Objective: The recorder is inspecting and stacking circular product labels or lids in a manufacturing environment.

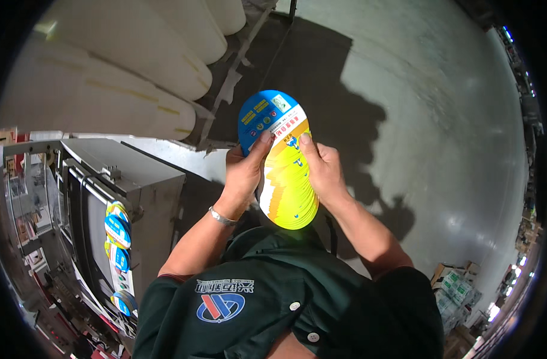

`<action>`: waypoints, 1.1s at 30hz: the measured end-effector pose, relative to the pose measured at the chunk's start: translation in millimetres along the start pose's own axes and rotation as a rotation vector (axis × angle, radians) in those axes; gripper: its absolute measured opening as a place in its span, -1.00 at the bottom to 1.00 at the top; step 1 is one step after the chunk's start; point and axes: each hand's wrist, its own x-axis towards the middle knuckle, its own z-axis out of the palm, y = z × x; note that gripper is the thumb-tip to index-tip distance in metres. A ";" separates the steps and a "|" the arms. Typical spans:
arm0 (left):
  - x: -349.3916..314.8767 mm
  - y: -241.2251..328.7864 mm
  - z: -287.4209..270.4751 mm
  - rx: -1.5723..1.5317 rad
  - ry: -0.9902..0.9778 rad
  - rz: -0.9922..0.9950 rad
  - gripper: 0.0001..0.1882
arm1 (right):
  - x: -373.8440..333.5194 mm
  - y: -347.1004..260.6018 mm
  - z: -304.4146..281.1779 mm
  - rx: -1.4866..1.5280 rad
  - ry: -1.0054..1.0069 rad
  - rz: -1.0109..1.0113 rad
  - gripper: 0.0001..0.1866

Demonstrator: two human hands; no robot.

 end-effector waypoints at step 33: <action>607.4 201.7 307.5 -0.313 0.289 0.273 -0.67 | 593.0 -351.4 -133.4 0.630 -0.252 0.375 -0.44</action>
